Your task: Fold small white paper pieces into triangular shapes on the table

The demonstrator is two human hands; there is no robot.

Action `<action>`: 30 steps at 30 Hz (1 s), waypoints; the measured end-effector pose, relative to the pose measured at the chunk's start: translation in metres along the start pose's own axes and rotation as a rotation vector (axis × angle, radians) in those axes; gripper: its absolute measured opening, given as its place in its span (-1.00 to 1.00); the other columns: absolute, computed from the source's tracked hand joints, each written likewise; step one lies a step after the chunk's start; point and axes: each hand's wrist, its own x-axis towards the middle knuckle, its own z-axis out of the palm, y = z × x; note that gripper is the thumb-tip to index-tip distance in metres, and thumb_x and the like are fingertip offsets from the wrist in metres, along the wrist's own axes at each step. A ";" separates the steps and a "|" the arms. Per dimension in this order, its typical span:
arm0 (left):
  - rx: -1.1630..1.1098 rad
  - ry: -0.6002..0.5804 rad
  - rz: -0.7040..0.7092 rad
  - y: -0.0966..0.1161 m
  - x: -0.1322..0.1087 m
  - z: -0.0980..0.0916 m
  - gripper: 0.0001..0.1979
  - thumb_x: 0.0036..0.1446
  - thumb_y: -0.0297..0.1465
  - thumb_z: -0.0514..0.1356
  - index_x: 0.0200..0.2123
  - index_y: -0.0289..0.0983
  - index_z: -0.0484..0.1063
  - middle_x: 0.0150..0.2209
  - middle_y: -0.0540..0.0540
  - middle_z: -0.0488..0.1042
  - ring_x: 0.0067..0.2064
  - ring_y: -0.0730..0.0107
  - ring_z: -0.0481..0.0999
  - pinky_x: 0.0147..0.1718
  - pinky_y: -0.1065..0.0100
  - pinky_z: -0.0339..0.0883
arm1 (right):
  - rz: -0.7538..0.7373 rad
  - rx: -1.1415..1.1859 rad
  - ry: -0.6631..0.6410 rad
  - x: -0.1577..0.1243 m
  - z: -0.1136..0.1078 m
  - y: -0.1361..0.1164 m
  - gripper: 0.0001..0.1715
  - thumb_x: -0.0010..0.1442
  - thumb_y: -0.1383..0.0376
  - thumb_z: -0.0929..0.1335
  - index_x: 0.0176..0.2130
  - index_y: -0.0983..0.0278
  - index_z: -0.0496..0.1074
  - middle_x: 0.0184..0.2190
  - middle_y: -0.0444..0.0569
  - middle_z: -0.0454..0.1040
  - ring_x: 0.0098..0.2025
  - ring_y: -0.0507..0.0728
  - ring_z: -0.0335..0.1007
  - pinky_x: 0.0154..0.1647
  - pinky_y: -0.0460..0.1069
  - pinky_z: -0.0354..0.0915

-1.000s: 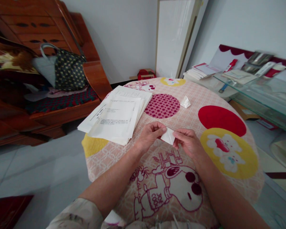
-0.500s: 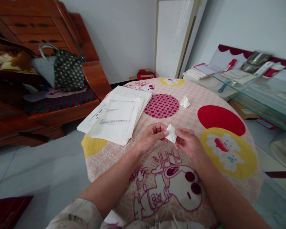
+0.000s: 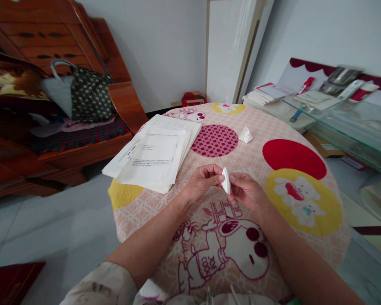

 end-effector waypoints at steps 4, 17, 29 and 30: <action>0.030 0.021 0.021 -0.001 0.000 0.001 -0.68 0.02 -0.20 0.45 -0.38 -0.33 0.50 -0.47 -0.01 0.50 -0.45 0.50 0.44 -0.37 0.40 0.29 | 0.028 0.008 -0.024 0.000 0.001 0.000 -0.62 0.10 0.06 0.50 -0.44 0.34 0.52 -0.63 -0.12 0.49 -0.72 -0.03 0.33 -0.74 -0.16 0.25; 0.063 0.057 0.114 -0.001 -0.002 0.005 -0.69 0.01 -0.22 0.45 -0.40 -0.30 0.47 -0.34 -0.06 0.54 -0.30 0.41 0.49 -0.23 0.35 0.36 | 0.061 0.034 -0.032 0.001 0.000 0.006 -0.61 0.11 0.06 0.49 -0.48 0.32 0.47 -0.68 -0.11 0.48 -0.74 0.00 0.32 -0.76 -0.15 0.24; 0.141 0.106 0.165 0.003 -0.002 0.004 -0.70 0.08 -0.25 0.40 -0.43 -0.28 0.37 -0.44 0.01 0.46 -0.41 0.51 0.41 -0.36 0.41 0.28 | 0.023 -0.090 0.072 0.000 0.006 0.007 -0.58 0.13 0.02 0.45 -0.48 0.32 0.48 -0.64 -0.11 0.47 -0.69 0.00 0.35 -0.75 -0.15 0.24; 0.157 0.131 0.165 0.003 -0.002 0.002 -0.71 0.07 -0.26 0.40 -0.43 -0.28 0.37 -0.43 0.01 0.47 -0.40 0.51 0.42 -0.36 0.41 0.28 | -0.009 -0.122 0.119 -0.001 0.006 0.005 -0.60 0.12 0.05 0.47 -0.49 0.32 0.48 -0.64 -0.11 0.47 -0.68 -0.01 0.36 -0.74 -0.16 0.24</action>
